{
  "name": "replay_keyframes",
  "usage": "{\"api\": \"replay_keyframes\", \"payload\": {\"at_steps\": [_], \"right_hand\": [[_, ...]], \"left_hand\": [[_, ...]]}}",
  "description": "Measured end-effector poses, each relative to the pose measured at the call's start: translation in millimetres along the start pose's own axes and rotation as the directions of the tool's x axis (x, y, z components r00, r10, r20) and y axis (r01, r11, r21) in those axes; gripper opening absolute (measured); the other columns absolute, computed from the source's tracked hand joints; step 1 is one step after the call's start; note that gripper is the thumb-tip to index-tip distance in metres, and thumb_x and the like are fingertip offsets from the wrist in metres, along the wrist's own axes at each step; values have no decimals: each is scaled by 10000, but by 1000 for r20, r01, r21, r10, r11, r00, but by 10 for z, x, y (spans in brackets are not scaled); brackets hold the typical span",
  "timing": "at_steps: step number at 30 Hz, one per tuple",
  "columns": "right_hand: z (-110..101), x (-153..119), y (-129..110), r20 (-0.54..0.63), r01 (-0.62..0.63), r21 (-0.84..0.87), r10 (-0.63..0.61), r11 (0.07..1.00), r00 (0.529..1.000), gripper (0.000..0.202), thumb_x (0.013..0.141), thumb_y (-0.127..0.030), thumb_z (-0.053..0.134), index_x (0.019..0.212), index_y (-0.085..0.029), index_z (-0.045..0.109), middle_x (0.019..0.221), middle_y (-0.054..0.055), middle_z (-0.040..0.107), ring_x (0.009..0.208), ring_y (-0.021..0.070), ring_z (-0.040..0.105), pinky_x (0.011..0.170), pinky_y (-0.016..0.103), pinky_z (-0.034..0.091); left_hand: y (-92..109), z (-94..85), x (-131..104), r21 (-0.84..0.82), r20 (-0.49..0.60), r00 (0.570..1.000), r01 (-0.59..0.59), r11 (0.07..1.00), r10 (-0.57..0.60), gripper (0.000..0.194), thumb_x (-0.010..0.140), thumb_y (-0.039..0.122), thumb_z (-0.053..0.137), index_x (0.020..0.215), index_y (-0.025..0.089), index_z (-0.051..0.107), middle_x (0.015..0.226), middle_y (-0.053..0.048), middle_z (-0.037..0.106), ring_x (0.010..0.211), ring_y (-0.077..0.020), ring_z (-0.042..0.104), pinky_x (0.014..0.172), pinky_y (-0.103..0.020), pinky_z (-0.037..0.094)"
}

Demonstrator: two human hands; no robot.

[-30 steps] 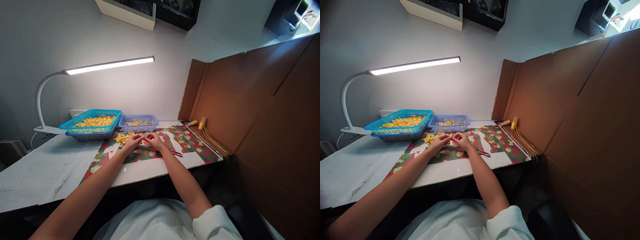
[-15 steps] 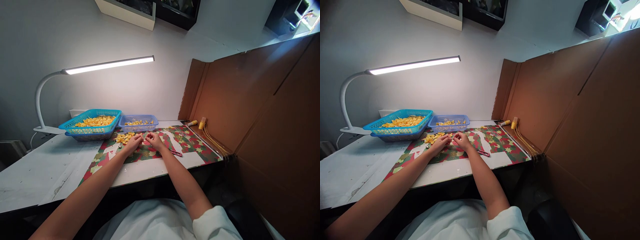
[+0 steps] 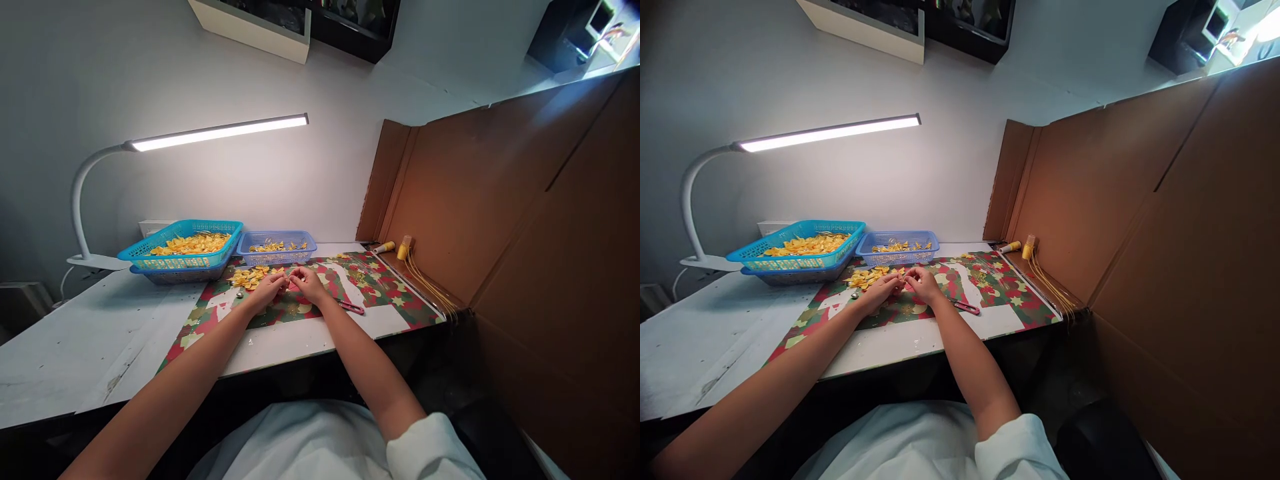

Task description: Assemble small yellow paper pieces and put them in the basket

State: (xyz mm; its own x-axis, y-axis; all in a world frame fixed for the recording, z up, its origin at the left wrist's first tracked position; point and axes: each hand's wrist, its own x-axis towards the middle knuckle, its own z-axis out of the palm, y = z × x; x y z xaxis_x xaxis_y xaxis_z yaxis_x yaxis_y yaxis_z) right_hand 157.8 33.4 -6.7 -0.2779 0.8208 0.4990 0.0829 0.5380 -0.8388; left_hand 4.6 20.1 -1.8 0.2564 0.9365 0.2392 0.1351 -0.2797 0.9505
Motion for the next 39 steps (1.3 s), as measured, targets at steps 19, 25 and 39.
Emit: {"api": "replay_keyframes", "payload": {"at_steps": [19, 25, 39], "right_hand": [[34, -28, -58, -87, -1, -113, -9, 994, 996, 178, 766, -328, 629, 797, -182, 724, 852, 51, 707, 768, 162, 606, 704, 278, 467], [-2, 7, -13, -170, -77, -108, 58, 991, 984, 189, 775, -342, 610, 760, -182, 710, 782, 49, 690, 728, 170, 596, 694, 292, 477], [-63, -10, -12, -15, -252, -66, 252, 965, 968, 118, 698, -264, 648, 655, -165, 696, 700, 22, 667, 659, 143, 574, 595, 247, 450]], "left_hand": [[101, 15, -21, -118, -73, 996, 35, 992, -44, 305, 585, 455, 628, 614, 197, 470, 527, 58, 432, 480, -84, 349, 474, -215, 270], [74, -27, -27, -69, -103, 994, 22, 997, -29, 346, 650, 525, 627, 656, 197, 519, 451, 99, 299, 416, -74, 251, 439, -218, 187], [122, -67, -37, 164, -296, 943, -108, 981, 154, 269, 723, 465, 521, 615, 219, 538, 533, 41, 440, 555, -147, 432, 550, -260, 344]]}}
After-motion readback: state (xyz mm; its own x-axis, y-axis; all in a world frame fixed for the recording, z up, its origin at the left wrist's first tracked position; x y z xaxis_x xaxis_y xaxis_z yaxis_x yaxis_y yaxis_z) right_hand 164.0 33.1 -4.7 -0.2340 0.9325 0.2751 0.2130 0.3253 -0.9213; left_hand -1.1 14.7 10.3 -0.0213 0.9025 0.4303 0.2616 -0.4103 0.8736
